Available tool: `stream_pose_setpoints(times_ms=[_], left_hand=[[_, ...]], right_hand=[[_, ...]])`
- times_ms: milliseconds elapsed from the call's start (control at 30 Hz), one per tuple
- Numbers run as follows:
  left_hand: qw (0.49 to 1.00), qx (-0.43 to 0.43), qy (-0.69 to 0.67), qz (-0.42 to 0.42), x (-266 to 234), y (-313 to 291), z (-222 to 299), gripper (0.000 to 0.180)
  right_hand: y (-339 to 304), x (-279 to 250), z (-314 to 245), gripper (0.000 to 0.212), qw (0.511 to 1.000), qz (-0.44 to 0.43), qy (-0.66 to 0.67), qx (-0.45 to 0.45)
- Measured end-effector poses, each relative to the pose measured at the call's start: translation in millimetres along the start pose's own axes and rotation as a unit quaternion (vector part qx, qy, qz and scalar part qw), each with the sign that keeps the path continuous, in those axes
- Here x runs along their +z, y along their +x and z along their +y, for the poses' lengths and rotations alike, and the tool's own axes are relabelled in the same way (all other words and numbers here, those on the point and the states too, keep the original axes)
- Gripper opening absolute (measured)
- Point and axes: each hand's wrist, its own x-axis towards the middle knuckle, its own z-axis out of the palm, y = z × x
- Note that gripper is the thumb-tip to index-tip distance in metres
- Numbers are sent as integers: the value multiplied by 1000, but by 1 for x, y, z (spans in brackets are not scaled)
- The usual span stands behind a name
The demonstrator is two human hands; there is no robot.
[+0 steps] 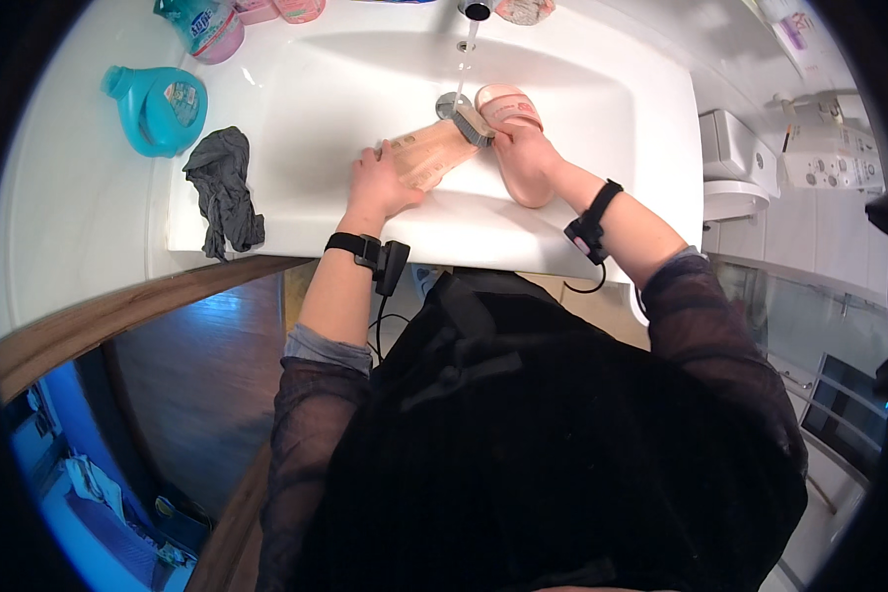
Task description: The person scrubs a pair of pink slippers with a brush under running water in a bathroom sink. They rinse the slippers, apply a cleaning agent from a pouch, and continue scrubbing both slippers before rinsing again.
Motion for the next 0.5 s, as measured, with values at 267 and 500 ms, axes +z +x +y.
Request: stream_pose_setpoints(times_ms=[267, 500], left_hand=[[1000, 6, 13, 14, 0, 0, 0, 113], [997, 7, -32, 63, -17, -17, 8, 109]], right_hand=[[-36, 0, 12, 38, 999, -25, -38, -5], [13, 26, -18, 38, 997, 21, -63, -44]])
